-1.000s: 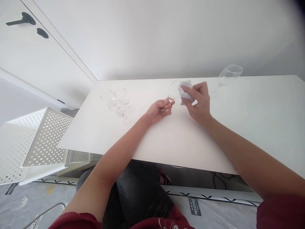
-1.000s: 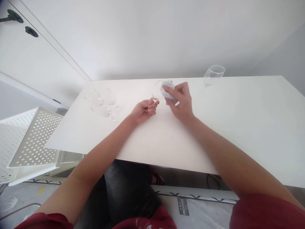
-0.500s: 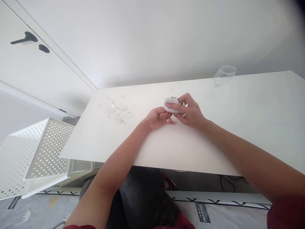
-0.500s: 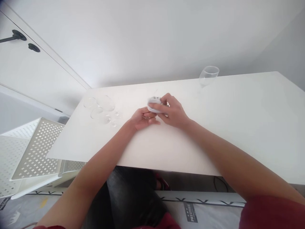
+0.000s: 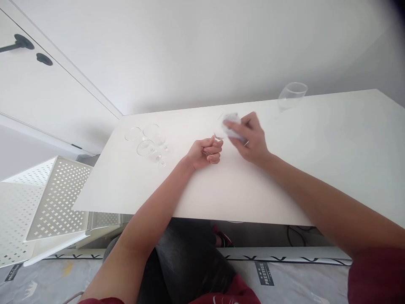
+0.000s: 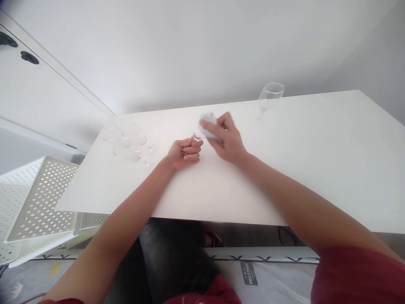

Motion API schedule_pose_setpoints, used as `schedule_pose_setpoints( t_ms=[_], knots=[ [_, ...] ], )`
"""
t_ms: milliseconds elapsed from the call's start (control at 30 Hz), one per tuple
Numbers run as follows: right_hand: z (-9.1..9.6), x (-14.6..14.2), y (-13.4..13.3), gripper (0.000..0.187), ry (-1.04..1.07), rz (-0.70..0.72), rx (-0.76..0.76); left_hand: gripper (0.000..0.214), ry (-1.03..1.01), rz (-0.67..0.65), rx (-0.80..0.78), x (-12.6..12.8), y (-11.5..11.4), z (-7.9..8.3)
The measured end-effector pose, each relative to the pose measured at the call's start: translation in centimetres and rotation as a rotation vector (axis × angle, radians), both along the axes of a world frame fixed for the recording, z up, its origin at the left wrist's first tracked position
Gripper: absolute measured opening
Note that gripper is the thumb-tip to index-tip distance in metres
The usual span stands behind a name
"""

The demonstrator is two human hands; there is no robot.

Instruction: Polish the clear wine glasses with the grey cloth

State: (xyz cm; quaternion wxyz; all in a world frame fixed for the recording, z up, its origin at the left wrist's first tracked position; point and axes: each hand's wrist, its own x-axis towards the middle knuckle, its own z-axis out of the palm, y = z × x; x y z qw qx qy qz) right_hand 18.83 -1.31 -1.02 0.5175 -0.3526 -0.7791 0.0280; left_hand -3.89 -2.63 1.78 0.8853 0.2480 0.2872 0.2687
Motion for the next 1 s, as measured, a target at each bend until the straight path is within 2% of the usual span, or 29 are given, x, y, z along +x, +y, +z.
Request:
schedule_pose_setpoints(
  t_ms=[67, 167, 200, 333, 467, 600, 733, 800, 900, 1000],
  knots=[
    [0.00, 0.00, -0.01, 0.037, -0.045, 0.029, -0.011, 0.038, -0.023, 0.023, 0.018, -0.03, 0.01, -0.05],
    [0.05, 0.01, -0.04, 0.044, 0.054, -0.098, -0.012, 0.040, -0.036, 0.009, 0.020, -0.06, 0.02, -0.05],
    [0.06, 0.00, -0.06, 0.046, 0.061, -0.101, -0.014, 0.040, -0.035, 0.011, 0.009, -0.07, 0.02, -0.02],
    [-0.02, -0.18, -0.15, 0.041, -0.087, 0.052, -0.035, 0.040, -0.051, 0.098, -0.028, -0.02, -0.02, 0.16],
    [-0.02, -0.44, -0.13, 0.042, 0.000, -0.066, 0.003, 0.037, -0.034, 0.088, -0.038, 0.21, -0.08, 0.25],
    [0.02, -0.55, -0.20, 0.040, -0.117, 0.115, 0.106, 0.038, -0.022, 0.149, 0.008, 0.35, -0.17, 0.31],
    [0.07, -0.55, -0.34, 0.043, 0.029, -0.083, -0.013, 0.042, -0.044, 0.067, 0.034, 0.29, -0.14, 0.35],
    [0.08, -0.67, -0.44, 0.042, 0.020, -0.040, -0.067, 0.044, -0.048, 0.074, 0.033, 0.27, -0.10, 0.35],
    [0.16, -0.88, -0.58, 0.041, 0.010, 0.071, -0.045, 0.044, -0.022, 0.118, 0.015, 0.35, -0.12, 0.40],
    [0.32, -0.97, -0.63, 0.045, 0.088, -0.006, 0.009, 0.045, 0.002, 0.066, 0.026, 0.51, -0.23, 0.45]
  ],
)
